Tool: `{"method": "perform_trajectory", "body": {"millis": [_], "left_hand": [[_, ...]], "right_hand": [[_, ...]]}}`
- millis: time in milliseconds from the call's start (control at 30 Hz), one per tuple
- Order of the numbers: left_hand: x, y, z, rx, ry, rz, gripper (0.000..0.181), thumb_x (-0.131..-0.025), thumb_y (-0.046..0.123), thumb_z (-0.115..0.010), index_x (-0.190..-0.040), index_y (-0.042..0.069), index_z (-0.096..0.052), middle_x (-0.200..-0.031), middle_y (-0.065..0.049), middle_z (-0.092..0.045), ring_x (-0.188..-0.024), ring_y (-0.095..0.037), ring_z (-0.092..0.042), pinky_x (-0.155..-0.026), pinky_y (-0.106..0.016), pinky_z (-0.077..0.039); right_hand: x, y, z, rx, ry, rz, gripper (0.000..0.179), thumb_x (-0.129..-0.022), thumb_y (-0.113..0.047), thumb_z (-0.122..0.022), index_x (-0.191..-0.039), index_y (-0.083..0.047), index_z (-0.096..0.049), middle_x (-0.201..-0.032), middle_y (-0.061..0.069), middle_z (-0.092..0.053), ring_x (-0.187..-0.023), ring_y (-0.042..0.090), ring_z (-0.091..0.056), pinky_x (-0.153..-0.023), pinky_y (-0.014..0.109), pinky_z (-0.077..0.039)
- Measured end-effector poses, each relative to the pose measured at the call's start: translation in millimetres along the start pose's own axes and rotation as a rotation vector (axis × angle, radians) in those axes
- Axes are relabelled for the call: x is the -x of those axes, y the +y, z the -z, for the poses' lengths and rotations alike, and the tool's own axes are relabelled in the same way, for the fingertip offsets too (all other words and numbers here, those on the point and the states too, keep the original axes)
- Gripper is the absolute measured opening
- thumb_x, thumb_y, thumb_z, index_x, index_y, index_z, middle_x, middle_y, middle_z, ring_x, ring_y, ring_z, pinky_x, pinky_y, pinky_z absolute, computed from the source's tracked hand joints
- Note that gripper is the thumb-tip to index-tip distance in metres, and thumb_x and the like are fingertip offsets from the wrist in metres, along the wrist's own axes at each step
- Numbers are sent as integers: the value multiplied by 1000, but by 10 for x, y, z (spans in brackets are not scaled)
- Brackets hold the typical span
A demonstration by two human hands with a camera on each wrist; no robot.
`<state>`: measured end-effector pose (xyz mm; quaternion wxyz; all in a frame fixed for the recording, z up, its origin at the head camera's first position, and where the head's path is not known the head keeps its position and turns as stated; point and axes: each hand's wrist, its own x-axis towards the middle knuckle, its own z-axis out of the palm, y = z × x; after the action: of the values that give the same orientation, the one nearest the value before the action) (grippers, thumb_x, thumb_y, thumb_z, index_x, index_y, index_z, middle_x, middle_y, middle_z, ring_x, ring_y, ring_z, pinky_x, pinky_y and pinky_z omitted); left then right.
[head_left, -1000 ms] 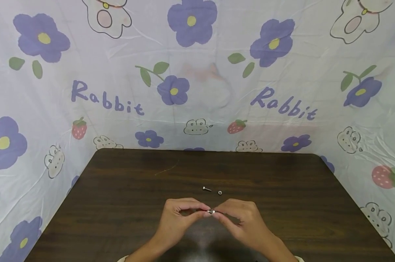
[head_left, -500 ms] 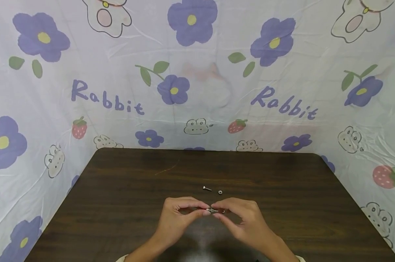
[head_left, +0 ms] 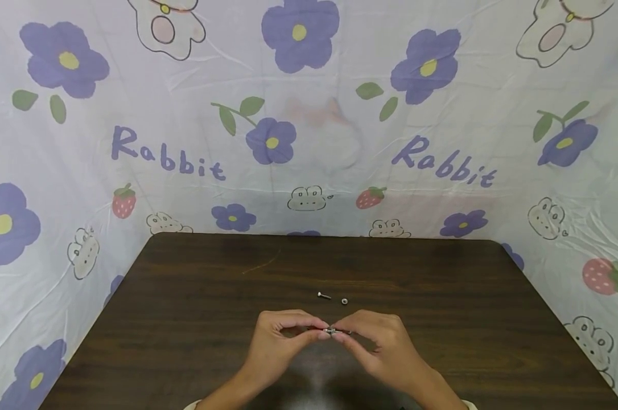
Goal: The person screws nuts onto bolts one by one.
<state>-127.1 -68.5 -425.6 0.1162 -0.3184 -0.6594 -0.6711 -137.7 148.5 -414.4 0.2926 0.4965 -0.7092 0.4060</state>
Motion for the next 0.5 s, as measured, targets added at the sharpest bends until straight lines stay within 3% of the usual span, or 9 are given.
{"method": "perform_trajectory", "body": {"millis": [233,367,500], "left_hand": [[5,-8,-3,6,1,-11,8,-86,2,-79,-94,1,-79,-89,-9,-77,-79,-19,-74,-60,-33,-61],[3,-2,2,3,4,2,9,-86,3,-79,-94,1,-79,-90,-9,-77,-80,-20,-75,-64,-35,-62],[-1,0,13,-1,8,5,8,-86,3,-79,-94,1,-79,-91,-9,-77,-83,-22,-75,-68,-38,-62]], "right_hand": [[14,-6,0,27,-24,-16,11,-100,-9,-66,-97,-8,-76,-89,1,-75,-81,12,-73,-72,21,-59],[18,-16,2,30,-28,-52,12,-101,-12,-65,-103,-6,-75,-93,2,-75,-82,11,-73,-72,20,-58],[13,-9,-9,-5,-4,-32,18,-99,-15,-69,-109,-1,-73,-95,7,-76,-80,12,-73,-70,19,-58]]}}
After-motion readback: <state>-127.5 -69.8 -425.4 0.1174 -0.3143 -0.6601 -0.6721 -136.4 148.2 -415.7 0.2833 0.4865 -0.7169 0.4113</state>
